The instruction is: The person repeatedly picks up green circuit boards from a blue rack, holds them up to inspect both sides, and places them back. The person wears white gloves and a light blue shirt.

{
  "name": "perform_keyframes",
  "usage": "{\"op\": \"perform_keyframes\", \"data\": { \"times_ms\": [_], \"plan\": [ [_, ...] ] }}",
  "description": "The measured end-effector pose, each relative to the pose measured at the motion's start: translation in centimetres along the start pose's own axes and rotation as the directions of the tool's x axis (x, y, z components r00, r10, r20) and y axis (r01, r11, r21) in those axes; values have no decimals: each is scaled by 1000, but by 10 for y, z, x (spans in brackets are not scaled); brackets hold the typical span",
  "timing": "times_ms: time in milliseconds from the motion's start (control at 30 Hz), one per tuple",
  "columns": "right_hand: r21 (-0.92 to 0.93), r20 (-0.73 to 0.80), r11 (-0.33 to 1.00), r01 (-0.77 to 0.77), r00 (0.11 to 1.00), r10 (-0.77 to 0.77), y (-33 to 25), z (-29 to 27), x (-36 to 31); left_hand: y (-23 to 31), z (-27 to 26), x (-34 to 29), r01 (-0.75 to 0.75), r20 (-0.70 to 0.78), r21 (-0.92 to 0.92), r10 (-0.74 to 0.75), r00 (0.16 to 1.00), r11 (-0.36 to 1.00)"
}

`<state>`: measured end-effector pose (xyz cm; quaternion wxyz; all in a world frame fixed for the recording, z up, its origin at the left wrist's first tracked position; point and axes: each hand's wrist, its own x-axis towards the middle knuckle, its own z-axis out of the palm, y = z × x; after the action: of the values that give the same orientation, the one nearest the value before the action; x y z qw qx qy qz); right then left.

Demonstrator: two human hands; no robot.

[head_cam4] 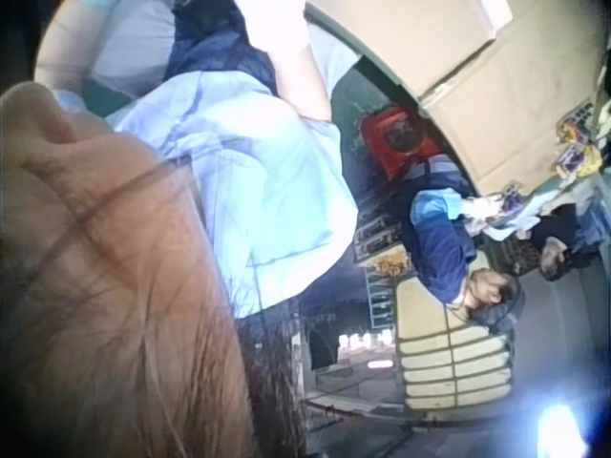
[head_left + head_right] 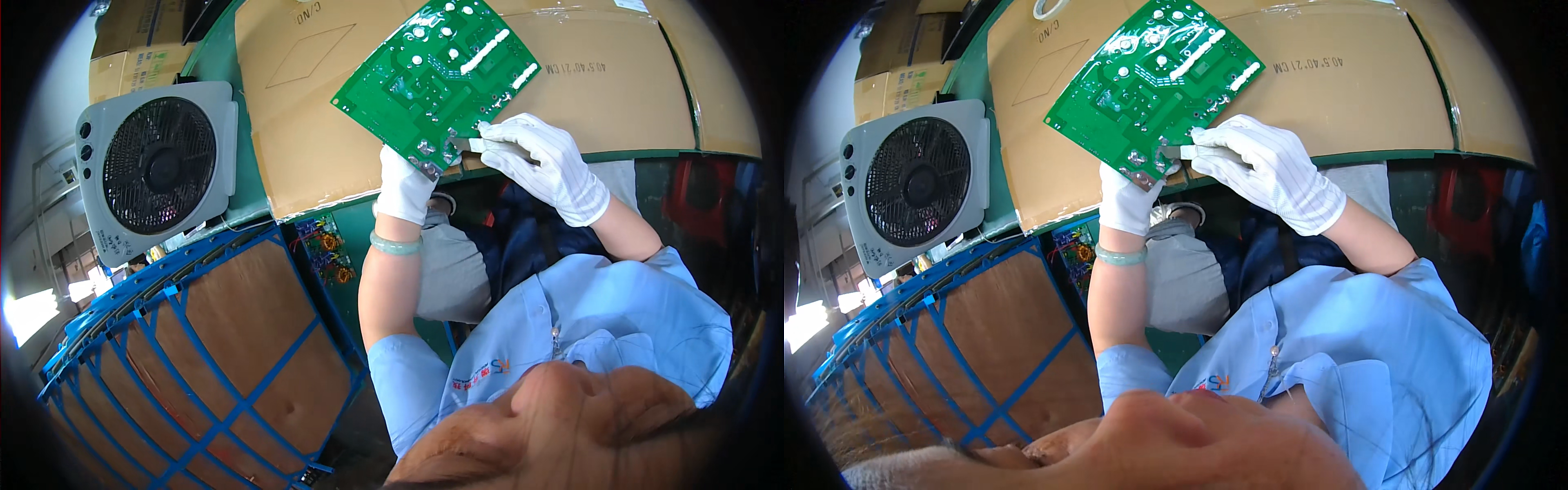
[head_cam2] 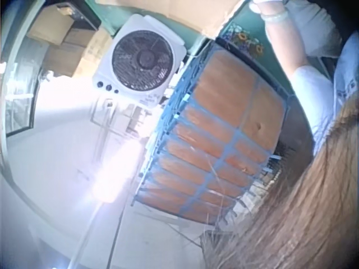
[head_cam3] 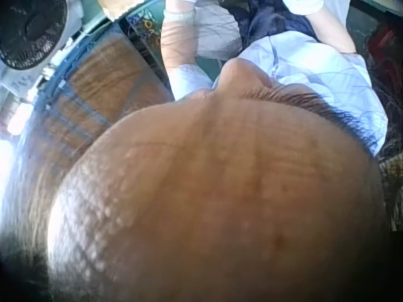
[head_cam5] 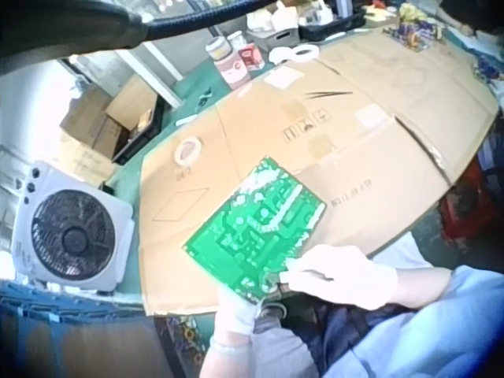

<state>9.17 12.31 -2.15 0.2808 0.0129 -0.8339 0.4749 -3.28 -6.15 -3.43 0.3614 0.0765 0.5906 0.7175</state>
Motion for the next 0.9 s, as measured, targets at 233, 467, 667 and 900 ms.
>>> {"op": "perform_keyframes", "data": {
  "times_ms": [233,467,667,900],
  "plan": [
    [-22,24,1000,14,1000,-14,-1,-2,2,1,3,-5,-205,29,507,221,975,837],
    [-16,42,1000,13,999,-12,2,-3,2,9,7,-7,-225,51,559,238,970,798],
    [16,104,999,-33,994,31,2,-4,0,4,4,-6,-205,32,484,217,976,851],
    [47,-47,994,-94,994,96,5,4,1,12,11,-9,-189,37,384,190,981,904]
  ]
}}
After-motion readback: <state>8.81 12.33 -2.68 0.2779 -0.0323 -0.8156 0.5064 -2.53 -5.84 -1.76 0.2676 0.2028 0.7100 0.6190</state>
